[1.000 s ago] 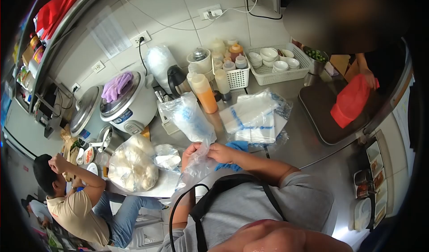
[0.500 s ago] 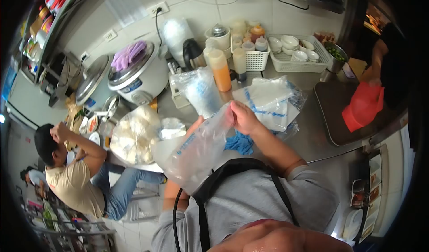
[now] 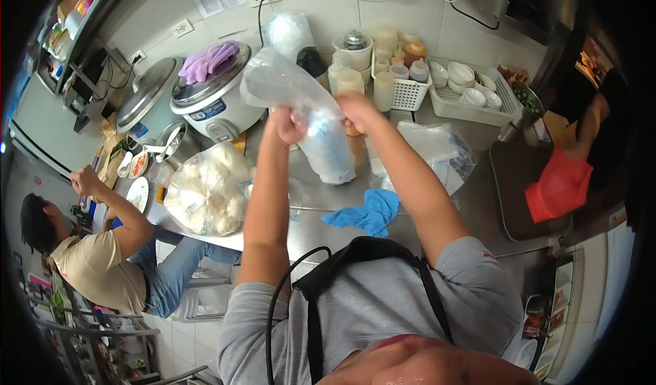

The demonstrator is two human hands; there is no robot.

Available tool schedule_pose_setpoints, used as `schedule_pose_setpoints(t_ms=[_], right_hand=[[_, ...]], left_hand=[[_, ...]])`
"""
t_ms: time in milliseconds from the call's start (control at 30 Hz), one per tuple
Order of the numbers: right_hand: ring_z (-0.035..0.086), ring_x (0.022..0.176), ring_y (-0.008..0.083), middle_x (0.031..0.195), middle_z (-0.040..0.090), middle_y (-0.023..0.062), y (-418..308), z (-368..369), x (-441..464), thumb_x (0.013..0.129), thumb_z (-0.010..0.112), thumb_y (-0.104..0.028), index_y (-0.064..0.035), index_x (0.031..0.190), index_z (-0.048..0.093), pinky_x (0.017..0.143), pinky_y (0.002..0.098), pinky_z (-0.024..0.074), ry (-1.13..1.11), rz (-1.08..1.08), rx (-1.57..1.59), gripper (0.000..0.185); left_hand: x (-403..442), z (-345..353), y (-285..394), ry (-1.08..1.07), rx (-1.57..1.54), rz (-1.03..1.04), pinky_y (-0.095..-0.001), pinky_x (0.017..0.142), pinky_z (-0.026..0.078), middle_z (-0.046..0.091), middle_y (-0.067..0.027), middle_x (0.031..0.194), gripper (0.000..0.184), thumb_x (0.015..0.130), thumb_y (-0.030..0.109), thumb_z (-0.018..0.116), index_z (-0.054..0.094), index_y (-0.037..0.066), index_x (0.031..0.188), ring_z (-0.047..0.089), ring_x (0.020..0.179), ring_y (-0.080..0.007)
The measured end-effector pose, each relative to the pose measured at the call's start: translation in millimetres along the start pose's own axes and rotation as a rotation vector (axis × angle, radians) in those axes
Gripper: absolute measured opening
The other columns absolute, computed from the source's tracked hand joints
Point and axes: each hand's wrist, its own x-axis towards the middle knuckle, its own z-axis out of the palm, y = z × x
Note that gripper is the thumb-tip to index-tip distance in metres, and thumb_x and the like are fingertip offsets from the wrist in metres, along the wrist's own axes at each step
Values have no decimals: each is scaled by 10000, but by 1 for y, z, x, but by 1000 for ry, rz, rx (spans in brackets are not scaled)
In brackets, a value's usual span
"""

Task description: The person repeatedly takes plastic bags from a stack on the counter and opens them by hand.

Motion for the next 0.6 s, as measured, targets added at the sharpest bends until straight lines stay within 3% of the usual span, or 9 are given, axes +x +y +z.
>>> schedule_pose_setpoints(t_ms=[67, 200, 233, 267, 300, 333, 367, 433, 600], right_hand=[[362, 431, 74, 572, 458, -8, 13, 3, 1, 782, 474, -193, -79, 839, 523, 366, 213, 253, 39, 60, -77, 137], [467, 554, 116, 724, 544, 59, 66, 7, 0, 800, 449, -159, -34, 871, 510, 454, 238, 363, 162, 3, -62, 157], [518, 672, 160, 803, 560, 96, 85, 6, 5, 814, 426, -111, -8, 907, 502, 576, 260, 419, 197, -256, -156, 158], [522, 694, 165, 808, 561, 100, 99, 1, 11, 815, 423, -96, -3, 911, 502, 606, 261, 420, 201, -275, -160, 155], [526, 715, 169, 812, 563, 103, 105, 0, 12, 816, 419, -81, 2, 914, 502, 635, 263, 420, 205, -295, -164, 152], [530, 737, 174, 817, 564, 107, 113, -1, 12, 817, 415, -66, 7, 917, 502, 665, 264, 421, 209, -313, -168, 150], [529, 766, 165, 816, 565, 107, 118, -3, 13, 819, 413, -49, 11, 909, 499, 680, 265, 418, 219, -189, -191, 139], [529, 779, 164, 821, 567, 109, 149, -6, 17, 820, 413, -55, 12, 907, 498, 694, 268, 416, 213, -304, -178, 138], [546, 792, 210, 848, 569, 133, 163, -11, 22, 807, 411, -45, -6, 931, 486, 714, 288, 418, 237, -290, -374, 150]], left_hand=[[-4, -21, -24, 70, -96, 47, -365, 731, 469, 543, -154, 953, 365, 856, 237, 327, 456, -57, 1029, 546, 834, -237], [-17, 1, -67, 272, -55, 131, -392, 837, 413, 525, -168, 1028, 367, 850, 241, 334, 464, -48, 1036, 521, 939, -257], [-20, 1, -74, 311, -61, 137, -401, 853, 400, 523, -165, 1033, 366, 848, 243, 338, 466, -44, 1037, 515, 950, -258], [-22, 2, -80, 349, -65, 143, -410, 869, 386, 522, -163, 1038, 365, 847, 245, 341, 468, -40, 1037, 510, 962, -260], [-22, 9, -86, 415, 8, 142, -360, 757, 465, 546, -136, 1000, 336, 843, 223, 359, 475, -24, 1037, 546, 900, -230], [-25, -5, -93, 414, 0, 140, -345, 755, 469, 550, -134, 991, 323, 842, 207, 360, 478, -27, 1031, 552, 889, -223], [-28, -26, -101, 410, -6, 139, -331, 753, 472, 554, -132, 982, 311, 841, 190, 362, 480, -30, 1025, 557, 878, -216], [-36, -50, -108, 330, -137, 110, -298, 722, 489, 564, -117, 962, 271, 837, 140, 369, 486, -31, 1011, 572, 838, -199], [-27, -77, -126, 856, 46, 253, -271, 514, 492, 580, -94, 793, 241, 803, 166, 434, 495, -22, 941, 588, 647, -175]])
